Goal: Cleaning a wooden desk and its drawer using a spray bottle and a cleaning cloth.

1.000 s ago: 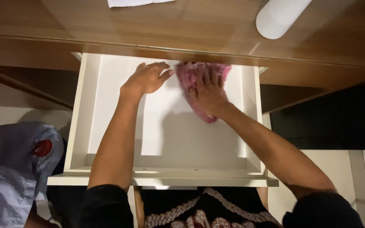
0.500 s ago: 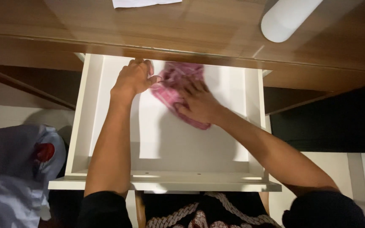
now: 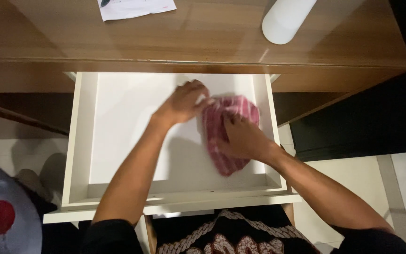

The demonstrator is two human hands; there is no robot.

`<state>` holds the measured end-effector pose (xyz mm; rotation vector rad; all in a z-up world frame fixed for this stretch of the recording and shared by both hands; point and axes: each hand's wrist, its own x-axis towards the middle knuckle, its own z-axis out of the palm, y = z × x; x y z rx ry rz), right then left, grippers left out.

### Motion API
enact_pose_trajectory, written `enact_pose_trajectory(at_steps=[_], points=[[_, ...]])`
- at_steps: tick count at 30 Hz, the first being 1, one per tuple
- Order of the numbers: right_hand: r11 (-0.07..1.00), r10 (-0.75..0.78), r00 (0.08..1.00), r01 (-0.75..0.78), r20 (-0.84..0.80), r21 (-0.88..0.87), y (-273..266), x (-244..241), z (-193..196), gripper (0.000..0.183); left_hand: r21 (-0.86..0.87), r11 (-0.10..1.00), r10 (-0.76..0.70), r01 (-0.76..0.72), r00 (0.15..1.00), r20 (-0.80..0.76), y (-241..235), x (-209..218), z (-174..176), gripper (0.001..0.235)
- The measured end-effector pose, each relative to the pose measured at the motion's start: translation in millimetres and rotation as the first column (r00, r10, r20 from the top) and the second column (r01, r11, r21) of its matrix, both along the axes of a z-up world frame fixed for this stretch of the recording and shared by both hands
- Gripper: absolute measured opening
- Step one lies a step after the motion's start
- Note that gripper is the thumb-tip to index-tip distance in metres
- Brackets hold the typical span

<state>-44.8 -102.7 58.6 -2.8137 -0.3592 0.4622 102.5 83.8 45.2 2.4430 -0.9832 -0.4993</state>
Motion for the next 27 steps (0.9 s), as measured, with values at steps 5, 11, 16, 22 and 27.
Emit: enact_pose_trajectory(at_steps=[5, 11, 16, 22, 27], points=[[0.962, 0.253, 0.932, -0.213, -0.261, 0.17, -5.4, -35.3, 21.8, 0.07, -0.137, 0.975, -0.177, 0.174, 0.984, -0.007, -29.7, -30.1, -1.3, 0.053], [0.997, 0.078, 0.797, -0.057, -0.598, 0.054, 16.9, -36.7, 89.6, 0.073, -0.178, 0.925, -0.344, 0.336, 0.939, -0.016, -37.7, -58.5, -16.0, 0.053], [0.997, 0.068, 0.922, -0.046, -0.38, 0.067, -45.1, -22.9, 64.6, 0.042, -0.24, 0.903, -0.335, 0.356, 0.934, 0.123, -36.6, -76.8, -30.1, 0.057], [0.911, -0.32, 0.938, 0.267, 0.132, 0.314, -82.6, 0.9, 45.9, 0.033, -0.127, 0.893, -0.41, 0.431, 0.898, 0.161, -17.6, -116.0, -27.2, 0.084], [0.997, 0.01, 0.935, -0.038, 0.353, 0.072, -62.8, 5.5, 13.0, 0.018, 0.267, 0.827, -0.527, 0.495, 0.848, 0.057, -7.3, -103.7, -8.2, 0.083]])
